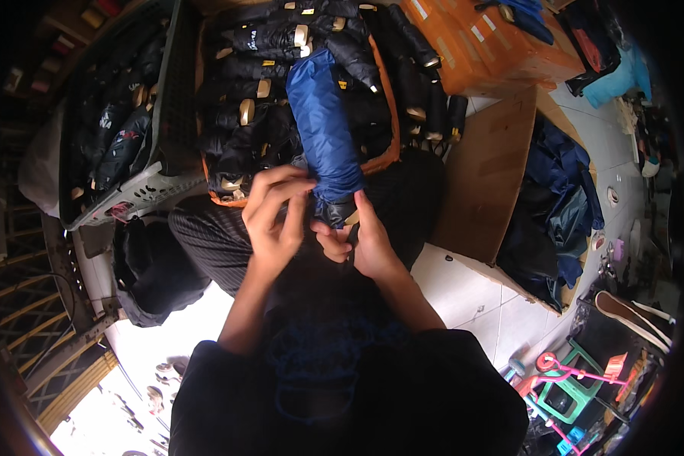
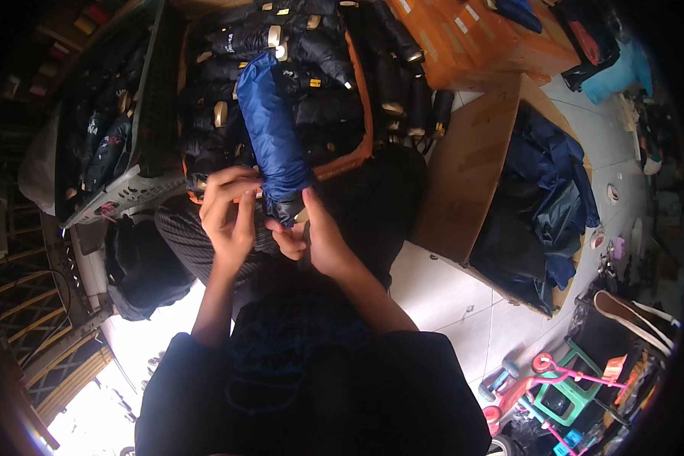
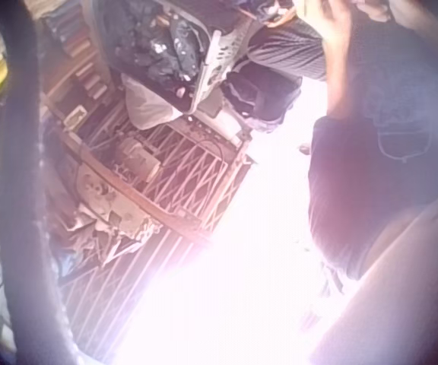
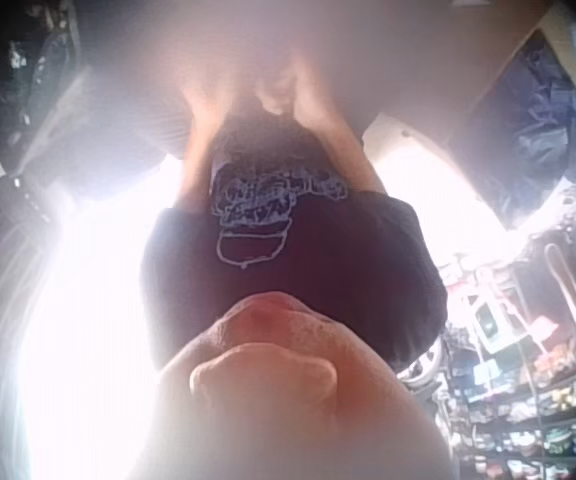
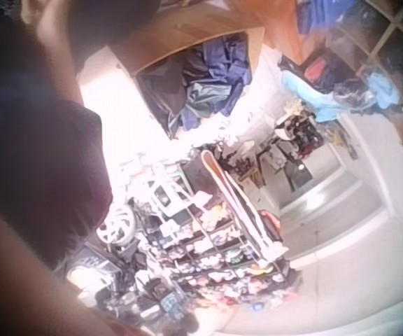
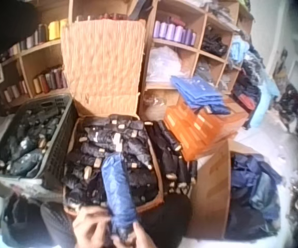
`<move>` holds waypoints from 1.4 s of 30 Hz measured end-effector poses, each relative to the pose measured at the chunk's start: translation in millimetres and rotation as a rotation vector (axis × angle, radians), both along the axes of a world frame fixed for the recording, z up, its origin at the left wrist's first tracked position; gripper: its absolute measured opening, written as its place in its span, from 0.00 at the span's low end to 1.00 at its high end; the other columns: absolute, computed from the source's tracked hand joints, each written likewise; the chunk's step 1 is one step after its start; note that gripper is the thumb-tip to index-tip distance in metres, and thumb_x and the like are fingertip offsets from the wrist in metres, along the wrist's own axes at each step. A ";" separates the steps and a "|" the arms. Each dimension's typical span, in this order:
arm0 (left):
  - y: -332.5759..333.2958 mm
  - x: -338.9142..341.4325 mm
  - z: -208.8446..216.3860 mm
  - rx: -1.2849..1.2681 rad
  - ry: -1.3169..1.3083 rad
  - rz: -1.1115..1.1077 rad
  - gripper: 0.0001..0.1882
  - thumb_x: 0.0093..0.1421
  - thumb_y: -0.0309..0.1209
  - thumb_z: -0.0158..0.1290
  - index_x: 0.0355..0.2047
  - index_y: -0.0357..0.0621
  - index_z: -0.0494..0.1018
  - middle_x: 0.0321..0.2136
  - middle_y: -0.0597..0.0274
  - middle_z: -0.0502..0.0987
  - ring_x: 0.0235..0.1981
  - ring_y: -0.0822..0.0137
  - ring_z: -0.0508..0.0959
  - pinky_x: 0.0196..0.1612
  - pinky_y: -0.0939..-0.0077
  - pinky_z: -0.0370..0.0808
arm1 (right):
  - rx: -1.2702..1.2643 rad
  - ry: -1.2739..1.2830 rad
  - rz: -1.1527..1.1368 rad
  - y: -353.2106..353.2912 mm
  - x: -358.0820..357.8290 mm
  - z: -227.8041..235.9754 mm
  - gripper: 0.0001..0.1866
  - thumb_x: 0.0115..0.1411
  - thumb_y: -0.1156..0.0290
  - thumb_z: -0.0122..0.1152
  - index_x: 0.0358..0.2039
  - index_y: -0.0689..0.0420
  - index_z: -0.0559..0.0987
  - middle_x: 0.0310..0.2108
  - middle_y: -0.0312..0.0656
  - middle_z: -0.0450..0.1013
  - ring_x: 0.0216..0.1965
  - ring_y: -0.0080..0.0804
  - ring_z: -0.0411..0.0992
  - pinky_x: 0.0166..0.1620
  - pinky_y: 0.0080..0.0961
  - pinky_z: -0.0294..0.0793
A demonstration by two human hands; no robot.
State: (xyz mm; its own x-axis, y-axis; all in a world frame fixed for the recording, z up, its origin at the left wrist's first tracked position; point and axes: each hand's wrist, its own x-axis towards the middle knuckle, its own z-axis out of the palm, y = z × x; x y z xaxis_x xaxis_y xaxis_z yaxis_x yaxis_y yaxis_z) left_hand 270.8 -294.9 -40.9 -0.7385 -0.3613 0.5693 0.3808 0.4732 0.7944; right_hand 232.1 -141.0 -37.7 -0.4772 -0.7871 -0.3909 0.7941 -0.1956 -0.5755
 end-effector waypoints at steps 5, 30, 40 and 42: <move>-18.0 -1.3 16.9 -0.039 -0.099 -0.108 0.08 0.53 0.16 0.60 0.35 0.34 0.79 0.35 0.56 0.78 0.33 0.66 0.80 0.34 0.77 0.77 | -0.064 -0.007 0.090 1.4 -5.8 -2.8 0.38 0.65 0.34 0.22 0.26 0.58 0.66 0.14 0.28 0.53 0.12 0.16 0.47 0.18 0.18 0.45; -6.0 6.6 10.8 0.371 -0.138 -0.271 0.04 0.59 0.16 0.56 0.34 0.31 0.74 0.40 0.56 0.70 0.35 0.71 0.76 0.41 0.77 0.78 | -0.533 -0.450 0.298 13.7 -9.3 -38.4 0.41 0.63 0.32 0.29 0.46 0.61 0.70 0.25 0.40 0.60 0.09 0.17 0.48 0.11 0.16 0.42; 9.5 22.6 5.7 0.419 -0.142 -0.156 0.08 0.54 0.17 0.59 0.35 0.32 0.74 0.35 0.53 0.75 0.29 0.68 0.78 0.37 0.78 0.75 | -0.706 -0.553 0.256 9.2 -3.6 -38.9 0.39 0.63 0.33 0.32 0.45 0.62 0.69 0.27 0.43 0.65 0.09 0.17 0.49 0.10 0.16 0.42; 5.3 16.8 15.6 0.245 -0.112 -0.118 0.13 0.51 0.18 0.61 0.37 0.31 0.74 0.35 0.52 0.77 0.28 0.66 0.80 0.35 0.78 0.77 | -0.710 -0.534 0.265 10.0 -1.5 -44.4 0.39 0.63 0.33 0.32 0.45 0.62 0.69 0.27 0.43 0.64 0.09 0.17 0.49 0.10 0.16 0.42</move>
State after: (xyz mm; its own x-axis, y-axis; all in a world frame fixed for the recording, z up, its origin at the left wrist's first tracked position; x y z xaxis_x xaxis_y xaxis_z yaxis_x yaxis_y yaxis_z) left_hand 287.6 -289.6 -25.3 -0.8371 -0.3854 0.3882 0.3252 0.2200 0.9197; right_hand 230.7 -130.9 -82.0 -0.1430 -0.9837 0.1088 0.9885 -0.1365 0.0649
